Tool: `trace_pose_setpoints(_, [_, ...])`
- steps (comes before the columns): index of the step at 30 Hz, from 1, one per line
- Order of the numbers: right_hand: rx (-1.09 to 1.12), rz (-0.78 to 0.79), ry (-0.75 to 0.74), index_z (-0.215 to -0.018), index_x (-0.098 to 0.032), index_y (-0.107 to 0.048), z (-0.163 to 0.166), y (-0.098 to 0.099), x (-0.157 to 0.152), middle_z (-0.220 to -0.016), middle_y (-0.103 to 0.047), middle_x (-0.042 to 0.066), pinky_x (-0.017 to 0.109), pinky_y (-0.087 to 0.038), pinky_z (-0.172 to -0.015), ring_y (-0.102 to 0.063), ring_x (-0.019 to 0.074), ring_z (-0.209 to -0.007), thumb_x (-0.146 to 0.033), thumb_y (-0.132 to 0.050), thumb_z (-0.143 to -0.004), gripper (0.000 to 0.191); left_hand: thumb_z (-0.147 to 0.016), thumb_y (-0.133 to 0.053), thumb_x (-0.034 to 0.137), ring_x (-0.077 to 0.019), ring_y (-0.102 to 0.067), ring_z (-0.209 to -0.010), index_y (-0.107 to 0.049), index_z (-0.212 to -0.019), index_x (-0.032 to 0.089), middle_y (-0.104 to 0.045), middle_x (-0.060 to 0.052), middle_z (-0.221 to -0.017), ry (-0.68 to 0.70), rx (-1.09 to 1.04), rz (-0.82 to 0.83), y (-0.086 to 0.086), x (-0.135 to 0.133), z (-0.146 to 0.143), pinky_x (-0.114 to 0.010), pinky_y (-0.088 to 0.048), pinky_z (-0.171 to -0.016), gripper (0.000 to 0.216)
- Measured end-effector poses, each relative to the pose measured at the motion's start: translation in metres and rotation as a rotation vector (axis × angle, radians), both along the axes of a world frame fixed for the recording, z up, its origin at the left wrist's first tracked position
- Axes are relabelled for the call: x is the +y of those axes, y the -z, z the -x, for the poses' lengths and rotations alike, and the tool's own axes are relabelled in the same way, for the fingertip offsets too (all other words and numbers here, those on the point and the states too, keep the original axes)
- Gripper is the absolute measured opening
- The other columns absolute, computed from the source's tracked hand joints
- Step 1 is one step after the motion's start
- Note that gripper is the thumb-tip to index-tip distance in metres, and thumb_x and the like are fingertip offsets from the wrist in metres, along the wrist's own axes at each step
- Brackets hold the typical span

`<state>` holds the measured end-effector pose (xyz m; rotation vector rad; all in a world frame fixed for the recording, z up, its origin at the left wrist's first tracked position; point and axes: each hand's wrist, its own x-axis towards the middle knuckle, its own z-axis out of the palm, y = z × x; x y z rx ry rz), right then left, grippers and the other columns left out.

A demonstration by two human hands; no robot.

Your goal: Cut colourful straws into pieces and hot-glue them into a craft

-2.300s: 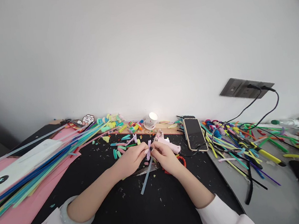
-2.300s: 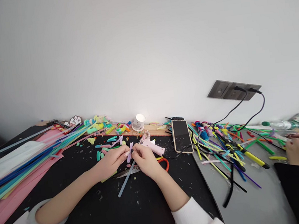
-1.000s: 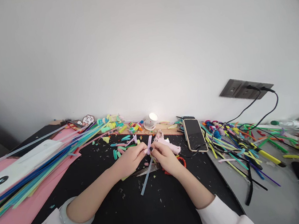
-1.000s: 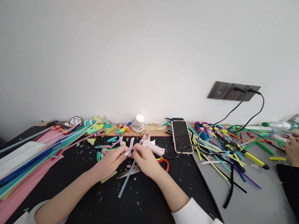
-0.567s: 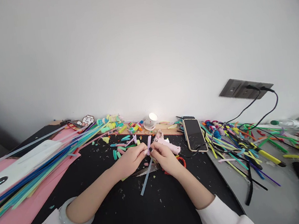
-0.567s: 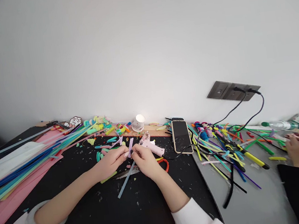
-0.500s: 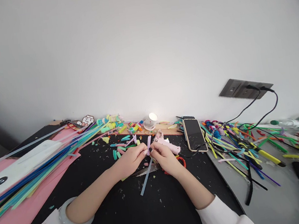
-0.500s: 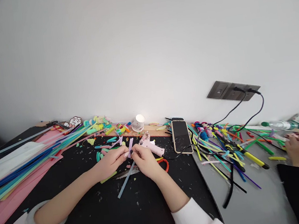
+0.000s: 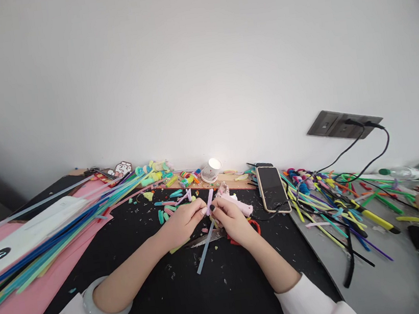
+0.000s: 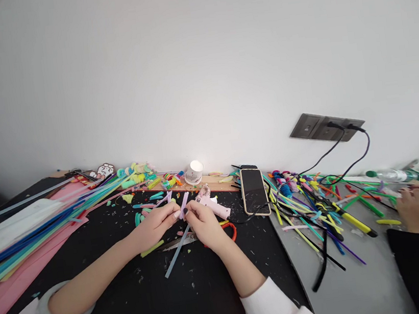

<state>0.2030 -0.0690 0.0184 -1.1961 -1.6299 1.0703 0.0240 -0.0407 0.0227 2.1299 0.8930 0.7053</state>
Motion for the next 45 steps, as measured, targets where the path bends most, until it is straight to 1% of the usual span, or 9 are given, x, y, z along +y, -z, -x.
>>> trace_pose_setpoints(6, [-0.021,-0.067,0.045,-0.069,-0.022,-0.044,-0.004,0.004,0.004,-0.061,-0.041,-0.006,0.025,-0.03,-0.056,-0.037,0.0122,-0.056,-0.031,-0.046,-0.088,0.02,-0.099,-0.031,0.037,-0.0162,-0.048,-0.061,-0.045,-0.079,0.023,-0.046,0.004,-0.063,-0.072,-0.002,-0.027,0.0,0.002,0.001,-0.028,-0.035,-0.062,0.028])
trace_pose_setpoints(11, [0.02,-0.044,0.086,-0.074,-0.023,-0.047,-0.008,0.012,0.008,-0.061,-0.04,-0.005,0.025,-0.028,-0.052,-0.035,0.0126,-0.054,-0.037,-0.046,-0.091,0.022,-0.099,-0.032,0.037,-0.0168,-0.049,-0.064,-0.042,-0.074,0.023,-0.049,0.004,-0.063,-0.126,-0.011,-0.059,0.001,0.003,0.004,-0.028,-0.035,-0.063,0.03])
trace_pose_setpoints(15, [0.091,-0.026,0.127,-0.076,-0.022,-0.048,-0.009,0.012,0.011,-0.059,-0.038,-0.006,0.025,-0.028,-0.05,-0.034,0.012,-0.052,-0.048,-0.047,-0.091,0.03,-0.099,-0.03,0.038,-0.0165,-0.049,-0.063,-0.042,-0.075,0.023,-0.048,0.004,-0.063,-0.071,-0.025,-0.035,-0.004,0.001,0.005,-0.028,-0.038,-0.065,0.03])
trace_pose_setpoints(19, [0.146,0.033,0.096,-0.074,-0.022,-0.047,-0.009,0.011,0.012,-0.056,-0.034,-0.008,0.024,-0.025,-0.047,-0.03,0.01,-0.048,-0.06,-0.047,-0.088,0.041,-0.099,-0.028,0.039,-0.0157,-0.047,-0.062,-0.041,-0.074,0.023,-0.047,0.003,-0.064,-0.012,-0.022,-0.045,-0.008,-0.001,0.005,-0.029,-0.038,-0.065,0.033])
trace_pose_setpoints(22, [0.136,0.05,0.097,-0.072,-0.022,-0.047,-0.009,0.01,0.011,-0.054,-0.033,-0.008,0.024,-0.024,-0.045,-0.029,0.0098,-0.047,-0.063,-0.048,-0.087,0.044,-0.1,-0.029,0.037,-0.0156,-0.047,-0.064,-0.041,-0.073,0.022,-0.048,0.003,-0.067,0.019,0.022,-0.081,-0.007,-0.002,0.006,-0.028,-0.037,-0.065,0.032])
trace_pose_setpoints(28, [0.219,0.118,0.108,-0.066,-0.022,-0.04,-0.007,0.009,0.01,-0.052,-0.036,-0.009,0.023,-0.022,-0.044,-0.029,0.0074,-0.044,-0.055,-0.058,-0.082,0.04,-0.101,-0.029,0.034,-0.0166,-0.05,-0.069,-0.044,-0.077,0.022,-0.053,0.002,-0.074,0.072,0.129,-0.177,0.0,0.0,0.006,-0.028,-0.035,-0.066,0.031])
trace_pose_setpoints(33, [0.282,0.188,0.124,-0.068,-0.021,-0.045,-0.005,0.006,0.009,-0.052,-0.042,-0.009,0.021,-0.02,-0.041,-0.03,0.006,-0.042,-0.047,-0.064,-0.077,0.033,-0.102,-0.028,0.034,-0.0175,-0.053,-0.073,-0.047,-0.082,0.023,-0.056,0.0,-0.078,0.063,0.159,-0.204,0.003,0.0,0.007,-0.028,-0.035,-0.068,0.03])
trace_pose_setpoints(38, [0.381,0.239,0.142,-0.082,-0.02,-0.052,-0.005,0.002,0.008,-0.057,-0.049,-0.008,0.018,-0.016,-0.038,-0.032,0.0047,-0.042,-0.04,-0.069,-0.072,0.028,-0.102,-0.027,0.034,-0.0173,-0.053,-0.071,-0.046,-0.08,0.022,-0.057,0.001,-0.077,0.022,0.162,-0.242,0.002,0.001,0.008,-0.028,-0.035,-0.067,0.031])
trace_pose_setpoints(45, [0.425,0.216,0.159,-0.086,-0.019,-0.056,-0.005,0.002,0.009,-0.056,-0.048,-0.009,0.015,-0.022,-0.036,-0.034,0.0047,-0.043,-0.03,-0.065,-0.07,0.021,-0.102,-0.027,0.034,-0.0178,-0.055,-0.074,-0.048,-0.082,0.022,-0.059,0.0,-0.078,0.027,0.162,-0.264,0.002,0.002,0.007,-0.028,-0.037,-0.069,0.032])
